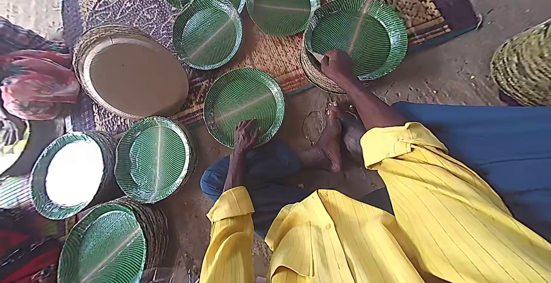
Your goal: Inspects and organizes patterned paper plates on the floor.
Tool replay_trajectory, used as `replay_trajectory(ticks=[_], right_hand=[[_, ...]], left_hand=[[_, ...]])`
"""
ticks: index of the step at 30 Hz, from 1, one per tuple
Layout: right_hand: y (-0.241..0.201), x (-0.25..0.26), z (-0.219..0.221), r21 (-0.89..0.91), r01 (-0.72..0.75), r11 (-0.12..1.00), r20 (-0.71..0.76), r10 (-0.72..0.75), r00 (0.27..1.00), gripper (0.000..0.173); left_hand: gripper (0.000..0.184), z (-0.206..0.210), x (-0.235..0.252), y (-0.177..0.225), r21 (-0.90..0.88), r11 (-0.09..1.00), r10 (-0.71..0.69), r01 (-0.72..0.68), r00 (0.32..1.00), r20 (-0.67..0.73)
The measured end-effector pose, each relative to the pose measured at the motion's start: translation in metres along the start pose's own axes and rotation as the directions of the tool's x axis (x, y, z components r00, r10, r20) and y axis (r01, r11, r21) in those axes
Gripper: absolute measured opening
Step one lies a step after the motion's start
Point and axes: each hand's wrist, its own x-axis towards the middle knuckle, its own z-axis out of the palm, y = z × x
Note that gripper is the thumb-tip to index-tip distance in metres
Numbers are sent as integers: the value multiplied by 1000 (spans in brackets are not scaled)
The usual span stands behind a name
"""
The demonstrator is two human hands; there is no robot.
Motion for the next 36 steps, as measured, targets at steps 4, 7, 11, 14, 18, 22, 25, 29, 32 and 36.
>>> replay_trajectory(ticks=[4,7,11,14,18,22,25,29,32,36], right_hand=[[-47,-8,-13,62,271,961,-194,-255,947,36],[-96,-28,11,116,576,809,-259,-535,804,29],[-135,-92,92,187,812,553,103,-833,544,20],[-139,-135,140,254,846,469,542,-794,277,17],[-128,-129,143,216,856,470,602,-754,262,21],[-96,-57,84,141,734,665,361,-725,587,28],[-59,-17,30,119,420,900,129,-433,892,30],[9,9,7,34,116,993,131,-119,984,43],[33,13,14,48,66,997,188,-74,979,45],[26,16,15,34,40,999,236,-47,971,43]], left_hand=[[49,-4,-1,4,19,999,36,-33,982,-186],[46,-6,-3,6,129,982,186,-140,850,-492],[48,-11,-8,7,244,960,265,-135,719,-643],[42,-12,-11,2,237,967,226,-89,727,-648],[38,-12,-8,3,167,983,-14,79,933,-359],[40,-9,1,1,163,969,-172,184,981,-87],[39,-9,-1,0,84,987,-118,135,975,-188],[39,-10,0,-2,-17,996,-86,85,956,-281],[40,-8,5,-4,-50,996,-85,74,953,-290],[37,-1,19,-5,-80,997,-35,13,959,-281]])
